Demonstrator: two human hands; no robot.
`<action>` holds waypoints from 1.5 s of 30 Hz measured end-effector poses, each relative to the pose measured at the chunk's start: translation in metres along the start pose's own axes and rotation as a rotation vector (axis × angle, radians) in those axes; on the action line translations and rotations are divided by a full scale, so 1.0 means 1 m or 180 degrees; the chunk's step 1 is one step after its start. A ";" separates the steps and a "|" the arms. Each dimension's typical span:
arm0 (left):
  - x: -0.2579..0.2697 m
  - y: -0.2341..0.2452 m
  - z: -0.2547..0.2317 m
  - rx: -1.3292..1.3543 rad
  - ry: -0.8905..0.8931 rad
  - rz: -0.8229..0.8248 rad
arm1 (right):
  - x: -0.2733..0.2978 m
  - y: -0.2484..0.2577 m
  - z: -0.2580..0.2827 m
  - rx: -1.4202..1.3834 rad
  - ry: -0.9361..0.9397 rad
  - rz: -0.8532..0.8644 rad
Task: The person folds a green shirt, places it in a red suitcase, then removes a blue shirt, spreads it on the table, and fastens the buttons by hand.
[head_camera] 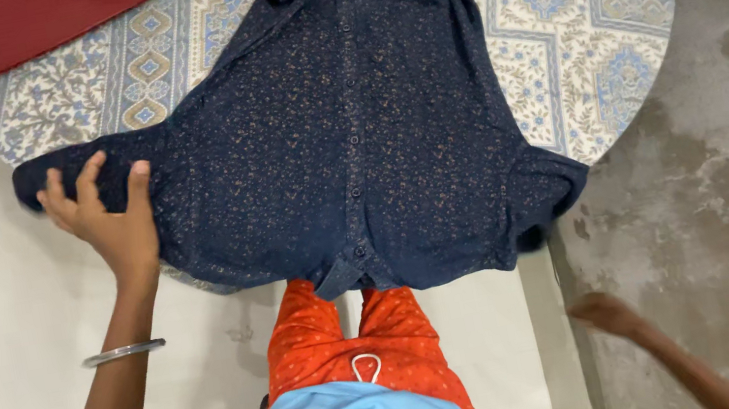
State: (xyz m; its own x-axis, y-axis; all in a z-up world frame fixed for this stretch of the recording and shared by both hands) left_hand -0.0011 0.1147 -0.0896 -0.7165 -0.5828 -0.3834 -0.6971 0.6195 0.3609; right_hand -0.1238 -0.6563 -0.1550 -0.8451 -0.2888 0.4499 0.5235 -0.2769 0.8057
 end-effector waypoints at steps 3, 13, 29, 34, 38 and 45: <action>0.008 0.006 -0.016 -0.0346 -0.0513 0.0158 | -0.055 -0.049 0.052 -0.1351 -0.0459 0.0510; 0.074 0.010 -0.126 -0.0059 -0.2377 0.2647 | -0.102 0.005 0.278 -0.2130 0.0566 0.1069; 0.090 -0.008 -0.176 0.0458 -0.2825 0.1501 | -0.059 0.034 0.323 -0.2749 0.1099 -0.0725; 0.099 -0.033 -0.225 0.0762 -0.2276 0.1249 | -0.071 0.071 0.355 -0.4355 0.1876 -0.0426; 0.144 -0.053 -0.264 0.1247 -0.2440 0.2221 | -0.088 0.081 0.356 -0.4997 0.0760 -0.1571; 0.115 -0.057 -0.265 0.1916 -0.1306 0.2998 | -0.116 0.092 0.334 -0.4858 0.0543 -0.2307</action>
State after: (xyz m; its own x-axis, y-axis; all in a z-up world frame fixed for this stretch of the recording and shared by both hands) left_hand -0.0504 -0.1271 0.0711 -0.8012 0.3777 -0.4641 0.3022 0.9248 0.2311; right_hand -0.0139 -0.3422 -0.0043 -0.9729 0.2241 0.0573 -0.2307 -0.9221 -0.3106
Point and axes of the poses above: each hand's wrist, its own x-axis away from the middle knuckle, its own y-axis out of the back of the hand, z = x × y, the point moved 1 cm from there along -x, towards the middle knuckle, and after that the axes turned 2 degrees about -y, right-handed, at the moved point
